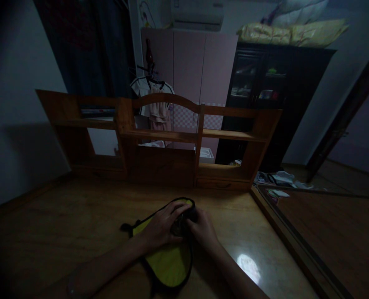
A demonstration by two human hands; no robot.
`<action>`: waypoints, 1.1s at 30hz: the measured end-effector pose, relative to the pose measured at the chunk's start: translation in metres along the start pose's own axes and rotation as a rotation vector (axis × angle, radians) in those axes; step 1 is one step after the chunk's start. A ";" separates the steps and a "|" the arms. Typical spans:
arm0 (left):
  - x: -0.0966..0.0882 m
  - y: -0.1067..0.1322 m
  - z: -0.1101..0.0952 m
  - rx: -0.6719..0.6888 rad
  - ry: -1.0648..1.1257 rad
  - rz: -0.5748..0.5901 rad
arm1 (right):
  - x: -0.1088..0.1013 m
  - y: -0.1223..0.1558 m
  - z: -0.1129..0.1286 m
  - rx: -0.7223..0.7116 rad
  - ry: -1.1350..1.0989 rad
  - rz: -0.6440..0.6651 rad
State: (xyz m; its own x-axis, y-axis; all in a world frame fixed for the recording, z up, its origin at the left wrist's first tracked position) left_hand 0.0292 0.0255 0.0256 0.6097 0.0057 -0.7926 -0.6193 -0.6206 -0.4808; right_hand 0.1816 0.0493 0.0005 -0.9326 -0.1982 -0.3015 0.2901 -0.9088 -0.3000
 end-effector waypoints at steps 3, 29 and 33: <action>0.001 0.000 0.001 -0.006 0.002 -0.001 | -0.002 0.001 0.002 -0.011 0.017 -0.009; -0.009 0.002 0.003 -0.199 0.154 -0.161 | 0.003 0.000 0.022 0.252 -0.562 0.046; -0.008 0.001 0.002 -0.179 0.142 -0.137 | -0.007 -0.004 0.011 0.238 -0.360 0.084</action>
State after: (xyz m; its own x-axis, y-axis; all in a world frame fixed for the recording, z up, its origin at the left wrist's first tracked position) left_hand 0.0229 0.0262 0.0306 0.7525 -0.0030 -0.6586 -0.4368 -0.7506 -0.4958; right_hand 0.1845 0.0499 0.0138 -0.9354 -0.3521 0.0314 0.3500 -0.9350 -0.0580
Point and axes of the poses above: each hand's wrist, its own y-axis away from the middle knuckle, its own x-axis out of the palm, z = x × y, the point moved 4 cm from there along -y, towards the middle knuckle, and after that the axes turned 4 degrees about z, right-handed, at the moved point
